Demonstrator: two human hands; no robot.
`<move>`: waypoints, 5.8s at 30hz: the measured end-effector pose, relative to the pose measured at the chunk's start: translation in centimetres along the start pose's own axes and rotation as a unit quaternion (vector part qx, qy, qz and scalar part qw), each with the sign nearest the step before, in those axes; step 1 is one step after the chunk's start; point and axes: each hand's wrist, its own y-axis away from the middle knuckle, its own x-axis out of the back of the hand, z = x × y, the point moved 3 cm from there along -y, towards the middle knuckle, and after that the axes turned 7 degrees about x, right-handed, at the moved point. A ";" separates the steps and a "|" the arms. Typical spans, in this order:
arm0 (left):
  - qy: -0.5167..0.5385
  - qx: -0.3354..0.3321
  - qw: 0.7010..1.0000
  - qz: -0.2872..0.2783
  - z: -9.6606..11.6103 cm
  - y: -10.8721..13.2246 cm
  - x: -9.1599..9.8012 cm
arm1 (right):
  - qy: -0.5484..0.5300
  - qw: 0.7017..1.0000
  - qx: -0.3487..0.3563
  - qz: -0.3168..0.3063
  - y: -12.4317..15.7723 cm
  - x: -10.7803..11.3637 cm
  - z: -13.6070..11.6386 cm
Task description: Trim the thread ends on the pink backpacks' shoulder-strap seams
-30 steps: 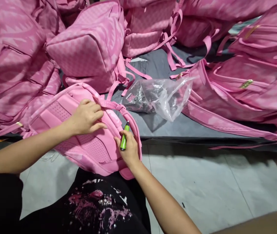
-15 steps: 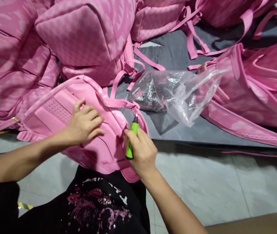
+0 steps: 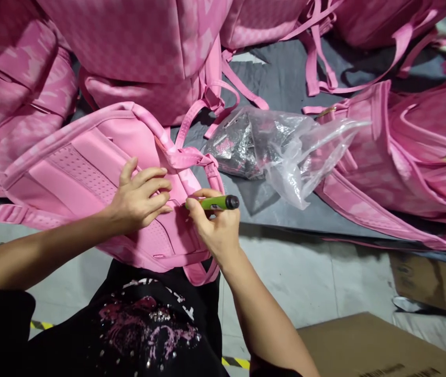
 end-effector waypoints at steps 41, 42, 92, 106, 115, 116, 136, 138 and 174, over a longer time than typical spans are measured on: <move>-0.095 -0.062 0.989 -0.095 -1.6 -1.9 1.6 | 0.072 0.994 0.064 0.052 0.4 -0.6 0.1; -0.107 -0.071 0.981 -0.143 -2.3 -2.4 2.4 | 0.066 0.994 0.064 0.055 0.5 -0.3 0.0; -0.104 -0.022 0.977 -0.187 -1.4 -4.6 0.8 | 0.069 0.955 0.250 -0.145 0.5 -0.1 -2.2; -0.055 0.048 0.978 -0.195 -2.1 -4.5 -0.6 | 0.104 0.915 0.181 -0.347 -4.3 1.2 -3.8; -0.013 0.129 0.972 -0.195 -2.3 -5.1 -1.1 | 0.169 0.907 0.232 -0.307 -3.8 0.4 -2.6; -0.018 0.129 0.970 -0.203 -2.2 -5.2 -1.0 | 0.160 0.910 0.231 -0.304 -3.8 0.3 -2.5; 0.007 0.138 0.956 -0.258 -2.0 -6.0 -0.7 | 0.226 0.933 0.186 -0.208 -2.6 -1.9 -3.5; 0.013 0.132 0.958 -0.255 -2.1 -5.9 -0.8 | 0.245 0.933 0.180 -0.191 -2.4 -2.1 -3.6; -0.078 0.196 0.915 -0.343 -4.8 -2.3 2.7 | 0.162 0.969 0.145 -0.116 -0.5 -4.4 -4.2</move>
